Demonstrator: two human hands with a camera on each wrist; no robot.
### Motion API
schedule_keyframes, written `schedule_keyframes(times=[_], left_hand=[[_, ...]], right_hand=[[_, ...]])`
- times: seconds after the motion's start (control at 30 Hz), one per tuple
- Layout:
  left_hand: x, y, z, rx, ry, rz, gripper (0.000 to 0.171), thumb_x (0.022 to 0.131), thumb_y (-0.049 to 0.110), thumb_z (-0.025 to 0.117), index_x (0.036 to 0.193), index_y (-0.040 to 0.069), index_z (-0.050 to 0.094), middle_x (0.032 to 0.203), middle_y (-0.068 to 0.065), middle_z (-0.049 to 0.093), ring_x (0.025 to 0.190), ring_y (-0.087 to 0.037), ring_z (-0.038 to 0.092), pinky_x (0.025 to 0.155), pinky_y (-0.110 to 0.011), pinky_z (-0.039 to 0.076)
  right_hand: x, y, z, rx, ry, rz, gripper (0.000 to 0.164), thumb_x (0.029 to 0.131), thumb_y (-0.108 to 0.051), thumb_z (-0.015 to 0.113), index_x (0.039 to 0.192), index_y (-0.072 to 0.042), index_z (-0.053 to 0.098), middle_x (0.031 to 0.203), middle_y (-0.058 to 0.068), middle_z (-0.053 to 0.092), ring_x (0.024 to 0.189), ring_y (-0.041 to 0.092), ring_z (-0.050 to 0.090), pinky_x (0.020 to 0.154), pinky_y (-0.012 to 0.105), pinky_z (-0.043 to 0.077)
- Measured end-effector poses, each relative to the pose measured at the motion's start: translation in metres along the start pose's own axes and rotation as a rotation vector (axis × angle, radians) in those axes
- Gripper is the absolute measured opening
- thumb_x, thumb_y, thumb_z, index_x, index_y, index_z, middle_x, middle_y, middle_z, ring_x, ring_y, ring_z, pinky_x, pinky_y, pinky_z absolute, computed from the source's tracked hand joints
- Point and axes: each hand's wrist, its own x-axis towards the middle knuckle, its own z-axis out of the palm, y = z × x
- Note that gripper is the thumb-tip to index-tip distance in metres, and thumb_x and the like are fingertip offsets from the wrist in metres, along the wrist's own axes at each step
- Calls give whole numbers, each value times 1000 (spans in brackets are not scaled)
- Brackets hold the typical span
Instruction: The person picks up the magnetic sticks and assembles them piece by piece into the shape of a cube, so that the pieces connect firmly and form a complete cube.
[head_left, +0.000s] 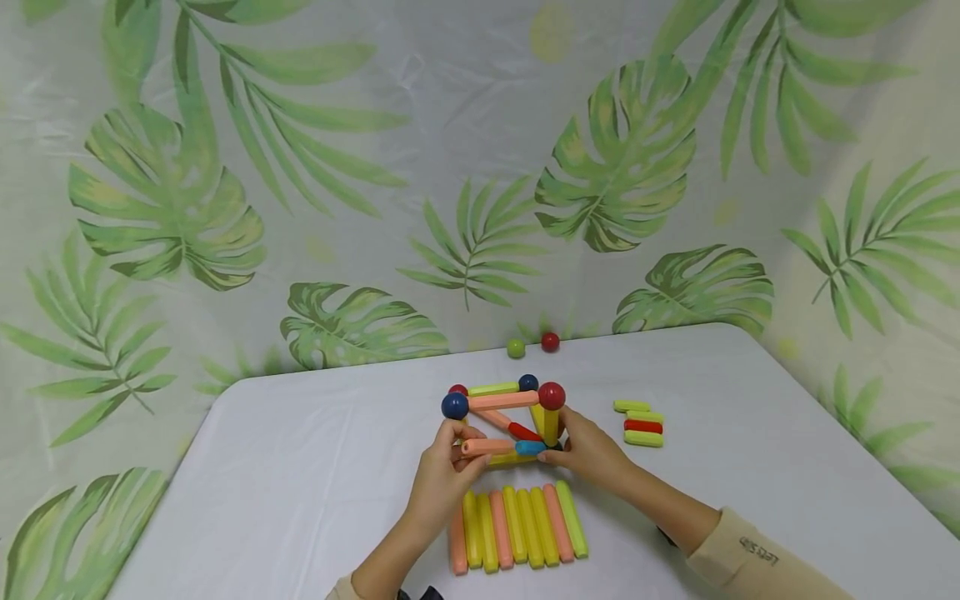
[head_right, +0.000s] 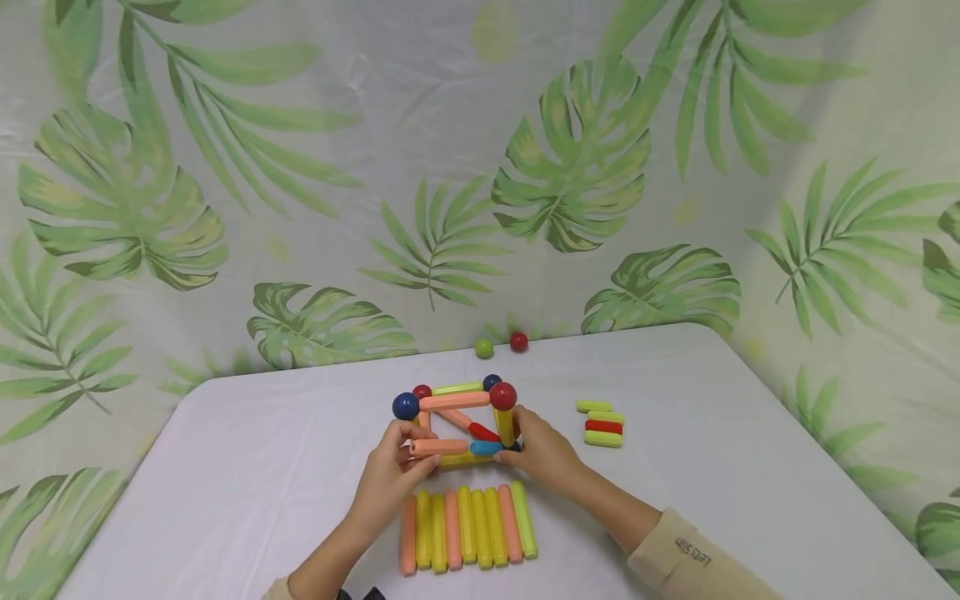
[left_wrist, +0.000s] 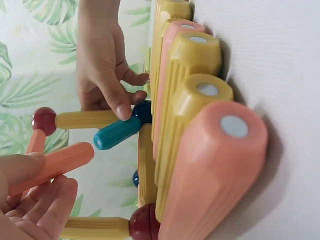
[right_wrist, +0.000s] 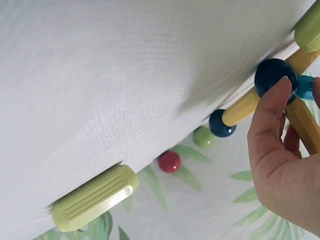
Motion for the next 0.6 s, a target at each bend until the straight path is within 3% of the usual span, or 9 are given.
schedule_keyframes(times=[0.17,0.3,0.47,0.6], left_hand=[[0,20,4,30,-25,-22,28,80,-7,62,101,-3,44,97,-18,58,88,-27,61,72,-28,50],[-1,24,3,15,-41,-18,29,81,-6,61,103,-3,43,97,-15,58,89,-24,60,74,-28,50],[-1,12,1,5,-1,88,29,83,-4,60,107,0,46,97,-8,54,87,-20,59,73,-31,50],[1,-3,0,102,30,182,28,86,4,59,112,9,50,100,0,52,86,-15,55,72,-29,50]], right_hand=[[-1,-2,-1,-2,0,3,51,70,-20,78,110,-10,47,82,-1,49,62,13,47,55,23,45],[-1,-3,-1,-3,1,3,52,70,-19,78,111,-10,47,82,-1,49,62,13,47,55,23,45],[-1,-1,-1,-10,5,2,53,70,-20,78,112,-10,47,83,-2,50,63,13,48,55,23,45],[-1,0,-1,-11,7,-5,52,70,-20,78,111,-10,48,83,-2,50,64,12,48,55,23,45]])
